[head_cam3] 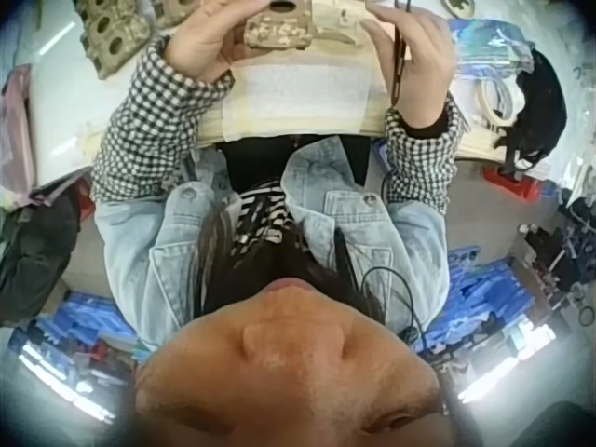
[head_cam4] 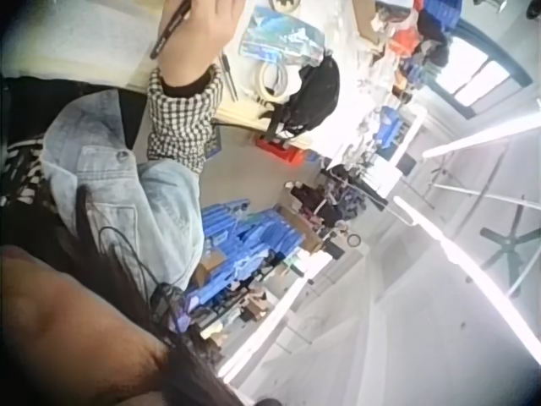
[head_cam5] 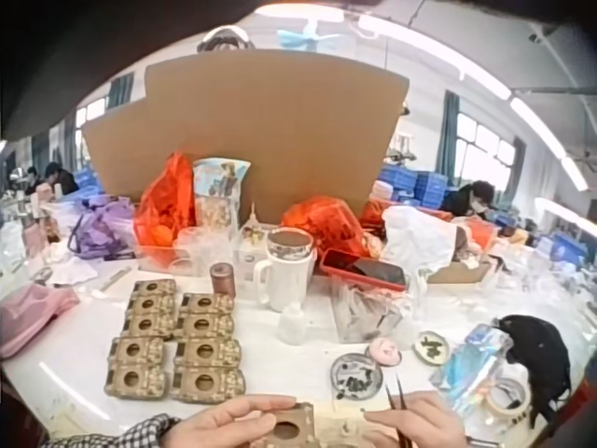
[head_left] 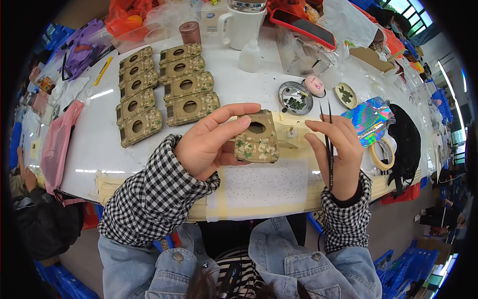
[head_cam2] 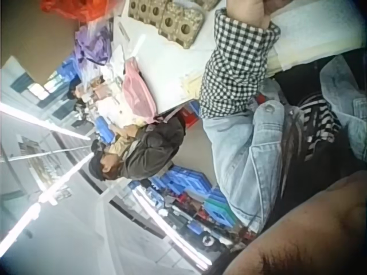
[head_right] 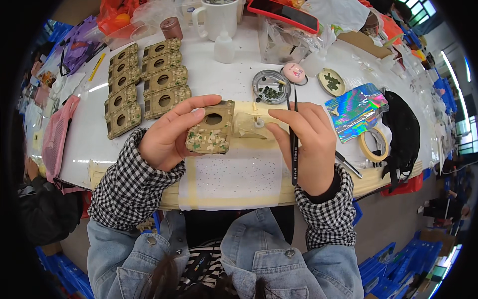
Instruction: Painting small details on a camouflage toy part using a brush and tweezers.
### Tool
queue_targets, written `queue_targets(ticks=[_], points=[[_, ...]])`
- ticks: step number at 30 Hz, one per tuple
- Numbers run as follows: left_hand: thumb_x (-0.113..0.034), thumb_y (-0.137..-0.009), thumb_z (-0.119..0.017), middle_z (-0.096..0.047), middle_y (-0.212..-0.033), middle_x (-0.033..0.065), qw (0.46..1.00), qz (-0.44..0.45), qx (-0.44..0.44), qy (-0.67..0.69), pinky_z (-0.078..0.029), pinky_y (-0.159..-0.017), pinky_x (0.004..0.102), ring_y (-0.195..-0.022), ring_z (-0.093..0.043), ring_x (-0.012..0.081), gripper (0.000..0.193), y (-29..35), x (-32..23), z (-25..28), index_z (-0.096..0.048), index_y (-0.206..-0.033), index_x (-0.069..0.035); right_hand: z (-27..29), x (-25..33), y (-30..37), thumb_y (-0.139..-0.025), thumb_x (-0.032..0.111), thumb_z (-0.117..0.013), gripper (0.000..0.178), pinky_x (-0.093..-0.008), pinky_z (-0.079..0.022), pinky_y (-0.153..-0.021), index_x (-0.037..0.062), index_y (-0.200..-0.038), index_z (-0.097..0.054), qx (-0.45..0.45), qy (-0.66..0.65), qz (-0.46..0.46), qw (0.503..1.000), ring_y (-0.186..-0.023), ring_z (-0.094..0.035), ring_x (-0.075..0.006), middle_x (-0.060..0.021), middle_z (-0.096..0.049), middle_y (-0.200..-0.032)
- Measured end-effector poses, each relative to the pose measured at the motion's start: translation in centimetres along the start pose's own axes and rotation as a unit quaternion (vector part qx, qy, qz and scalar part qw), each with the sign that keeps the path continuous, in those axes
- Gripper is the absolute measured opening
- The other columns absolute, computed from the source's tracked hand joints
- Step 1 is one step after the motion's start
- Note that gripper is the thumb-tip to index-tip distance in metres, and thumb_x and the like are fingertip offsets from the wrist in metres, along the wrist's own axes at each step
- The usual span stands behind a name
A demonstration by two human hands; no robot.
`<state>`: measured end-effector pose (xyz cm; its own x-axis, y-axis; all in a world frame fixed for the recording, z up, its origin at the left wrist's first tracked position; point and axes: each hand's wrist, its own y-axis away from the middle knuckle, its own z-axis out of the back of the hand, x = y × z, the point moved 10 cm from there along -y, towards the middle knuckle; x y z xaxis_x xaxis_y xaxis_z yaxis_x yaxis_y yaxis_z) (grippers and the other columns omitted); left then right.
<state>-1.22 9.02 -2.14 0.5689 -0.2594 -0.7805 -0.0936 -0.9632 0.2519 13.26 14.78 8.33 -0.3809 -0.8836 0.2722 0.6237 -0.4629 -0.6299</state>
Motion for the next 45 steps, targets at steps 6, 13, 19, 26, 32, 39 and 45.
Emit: queue_targets(ticks=[6, 13, 19, 26, 32, 39, 45], points=[[-0.018, -0.096, -0.044, -0.056, -0.117, 0.0089, 1.000, -0.008, -0.003, -0.005, -0.054, -0.084, 0.0348, -0.101, -0.061, 0.0166, 0.039, -0.1, -0.1, 0.2, -0.040, -0.132, -0.004, -1.7, 1.2, -1.0, -0.067, 0.008, -0.075, 0.022, -0.0351, -0.048, -0.068, 0.0058, -0.085, -0.065, 0.019, 0.012, 0.045, 0.999, -0.083, -0.057, -0.0279, -0.0098, -0.059, -0.076], [-0.016, -0.096, -0.043, -0.055, -0.119, 0.0098, 1.000, -0.011, -0.007, 0.000, -0.054, -0.084, 0.0346, -0.102, -0.061, 0.0173, 0.039, 0.0, 0.0, 0.3, -0.039, -0.133, -0.003, -0.3, 1.4, -1.3, -0.067, 0.003, -0.075, 0.019, -0.0334, -0.047, -0.066, 0.0052, -0.082, -0.064, -0.012, -0.002, 0.041, 0.999, -0.077, -0.057, -0.0260, -0.0094, -0.057, -0.073], [-0.013, -0.095, -0.043, -0.053, -0.122, 0.0118, 1.000, -0.020, 0.006, 0.003, -0.051, -0.088, 0.0354, -0.107, -0.058, 0.0195, 0.041, 0.0, -0.1, 0.4, -0.037, -0.134, -0.002, 2.0, 1.7, -0.9, -0.079, -0.001, -0.066, 0.014, -0.0274, -0.043, -0.067, 0.0005, -0.092, -0.062, -0.068, -0.267, -0.028, 0.961, -0.076, -0.057, -0.0181, -0.0093, -0.060, -0.081], [-0.014, -0.094, -0.044, -0.053, -0.122, 0.0136, 1.000, -0.017, 0.022, 0.011, -0.050, -0.090, 0.0356, -0.108, -0.057, 0.0205, 0.042, 0.0, -0.1, -0.3, -0.037, -0.133, -0.001, -3.0, 1.4, -0.4, -0.095, 0.007, -0.050, 0.010, -0.0240, -0.048, -0.078, -0.0025, -0.097, -0.050, 0.019, -0.501, -0.148, 0.852, -0.086, -0.061, -0.0119, -0.0088, -0.060, -0.089], [-0.014, -0.094, -0.045, -0.054, -0.122, 0.0140, 1.000, -0.016, 0.020, 0.010, -0.049, -0.091, 0.0354, -0.109, -0.057, 0.0208, 0.042, 0.0, 0.1, -0.1, -0.037, -0.133, -0.001, -3.6, 1.3, -0.3, -0.094, 0.006, -0.051, 0.009, -0.0245, -0.050, -0.079, -0.0031, -0.096, -0.051, 0.029, -0.511, -0.162, 0.843, -0.086, -0.062, -0.0128, -0.0092, -0.060, -0.089], [-0.014, -0.094, -0.045, -0.054, -0.121, 0.0141, 1.000, -0.017, 0.021, 0.013, -0.049, -0.091, 0.0350, -0.109, -0.056, 0.0206, 0.042, 0.0, 0.0, -0.2, -0.037, -0.133, -0.001, -3.6, 1.3, -0.3, -0.094, 0.004, -0.051, 0.007, -0.0242, -0.050, -0.079, -0.0029, -0.096, -0.051, 0.036, -0.501, -0.149, 0.852, -0.086, -0.062, -0.0123, -0.0102, -0.062, -0.089], [-0.015, -0.094, -0.045, -0.055, -0.121, 0.0139, 0.999, -0.018, 0.024, 0.013, -0.049, -0.090, 0.0348, -0.108, -0.057, 0.0206, 0.042, 0.0, 0.1, -0.2, -0.037, -0.133, -0.001, -3.6, 1.3, -0.4, -0.094, 0.003, -0.051, 0.007, -0.0240, -0.050, -0.079, -0.0029, -0.095, -0.052, 0.034, -0.501, -0.143, 0.853, -0.085, -0.062, -0.0122, -0.0100, -0.063, -0.088]])
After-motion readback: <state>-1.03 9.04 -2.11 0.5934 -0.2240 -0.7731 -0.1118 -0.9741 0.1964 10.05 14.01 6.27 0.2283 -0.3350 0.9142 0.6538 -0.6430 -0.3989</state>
